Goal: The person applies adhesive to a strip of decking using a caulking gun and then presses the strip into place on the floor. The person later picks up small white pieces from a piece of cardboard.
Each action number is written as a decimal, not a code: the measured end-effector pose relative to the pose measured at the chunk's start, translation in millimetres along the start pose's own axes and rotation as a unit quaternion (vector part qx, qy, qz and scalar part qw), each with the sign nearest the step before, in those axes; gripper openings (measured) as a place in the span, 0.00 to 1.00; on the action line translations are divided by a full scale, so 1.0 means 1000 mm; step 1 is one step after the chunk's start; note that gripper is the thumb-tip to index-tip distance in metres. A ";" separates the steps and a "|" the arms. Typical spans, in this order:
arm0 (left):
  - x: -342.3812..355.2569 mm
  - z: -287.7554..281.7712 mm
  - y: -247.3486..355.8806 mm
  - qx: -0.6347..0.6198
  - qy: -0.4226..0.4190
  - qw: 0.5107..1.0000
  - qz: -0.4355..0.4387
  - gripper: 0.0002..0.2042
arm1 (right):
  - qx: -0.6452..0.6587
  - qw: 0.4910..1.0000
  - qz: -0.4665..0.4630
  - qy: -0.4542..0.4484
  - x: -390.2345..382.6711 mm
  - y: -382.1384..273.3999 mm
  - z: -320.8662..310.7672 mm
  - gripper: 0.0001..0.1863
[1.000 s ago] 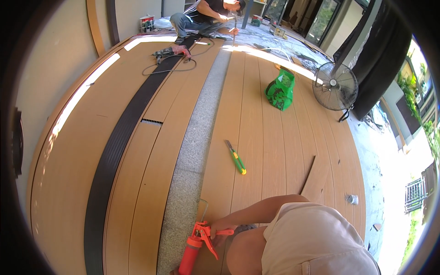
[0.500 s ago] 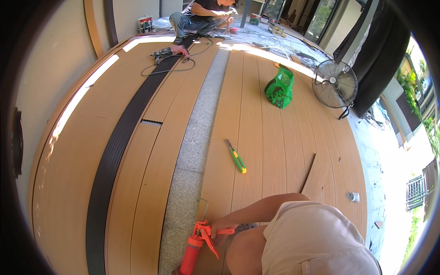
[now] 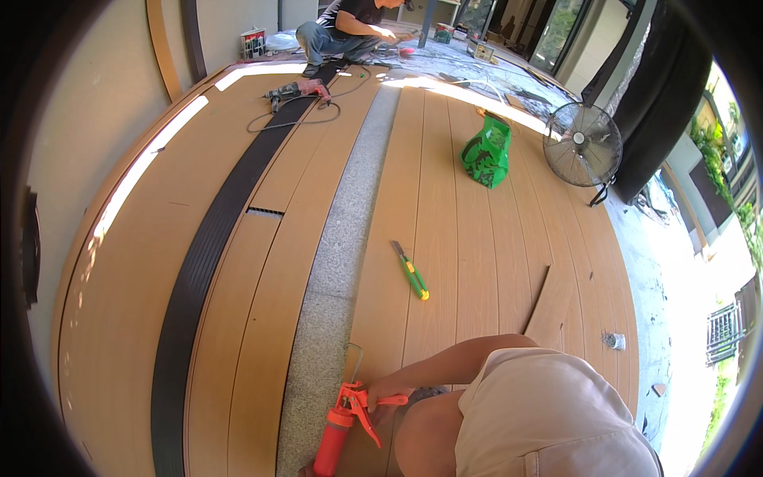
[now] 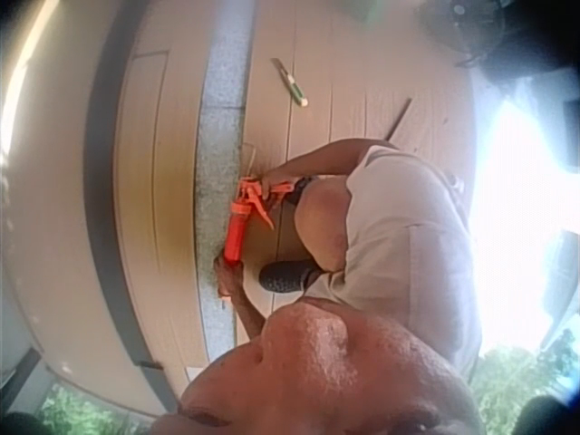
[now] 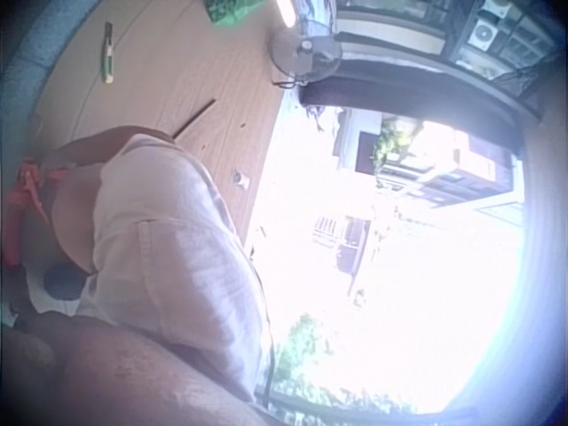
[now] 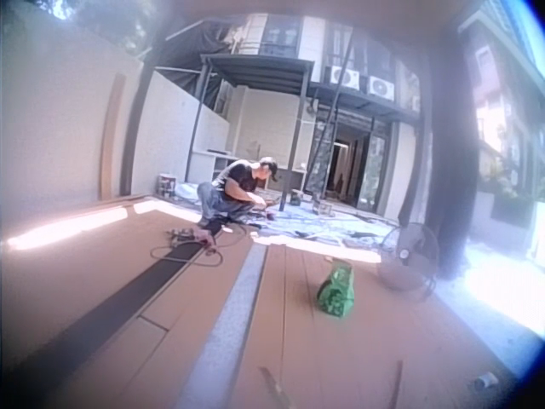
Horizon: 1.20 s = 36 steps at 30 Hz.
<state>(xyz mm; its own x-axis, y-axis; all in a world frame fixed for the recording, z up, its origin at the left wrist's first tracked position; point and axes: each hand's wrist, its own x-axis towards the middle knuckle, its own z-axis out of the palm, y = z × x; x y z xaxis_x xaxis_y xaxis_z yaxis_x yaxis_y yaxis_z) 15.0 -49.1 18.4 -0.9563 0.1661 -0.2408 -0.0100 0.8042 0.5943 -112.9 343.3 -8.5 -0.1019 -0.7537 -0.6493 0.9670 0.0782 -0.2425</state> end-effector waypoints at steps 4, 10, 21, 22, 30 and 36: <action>0.004 -0.002 0.004 0.006 -0.003 1.000 -0.001 0.32 | 0.004 1.000 0.008 0.012 -0.001 -0.001 0.000 0.22; -0.005 0.014 -0.011 0.026 -0.020 0.999 -0.025 0.35 | -0.007 1.000 0.017 -0.003 -0.007 0.005 0.002 0.21; 0.013 -0.005 0.034 0.062 -0.019 0.994 -0.091 0.26 | -0.053 0.997 -0.012 0.047 -0.038 -0.033 0.037 0.26; 0.007 -0.001 0.021 0.072 0.006 0.995 -0.071 0.28 | -0.055 0.998 -0.007 0.038 -0.033 -0.036 0.042 0.29; -0.003 0.001 0.017 0.060 0.049 0.993 -0.089 0.20 | -0.023 0.998 -0.012 0.050 -0.026 -0.027 0.045 0.37; 0.007 -0.012 0.029 0.075 0.087 0.990 -0.075 0.24 | -0.075 0.992 -0.019 0.098 -0.043 -0.037 0.055 0.28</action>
<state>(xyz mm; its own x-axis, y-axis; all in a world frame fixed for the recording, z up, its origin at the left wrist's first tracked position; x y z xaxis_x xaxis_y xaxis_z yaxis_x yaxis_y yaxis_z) 4.7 -32.1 43.2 -0.9833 -0.0531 -0.1743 -0.1256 0.8904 0.4375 -131.2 336.8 68.5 -0.1946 -0.6177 -0.7619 0.9175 0.1600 -0.3641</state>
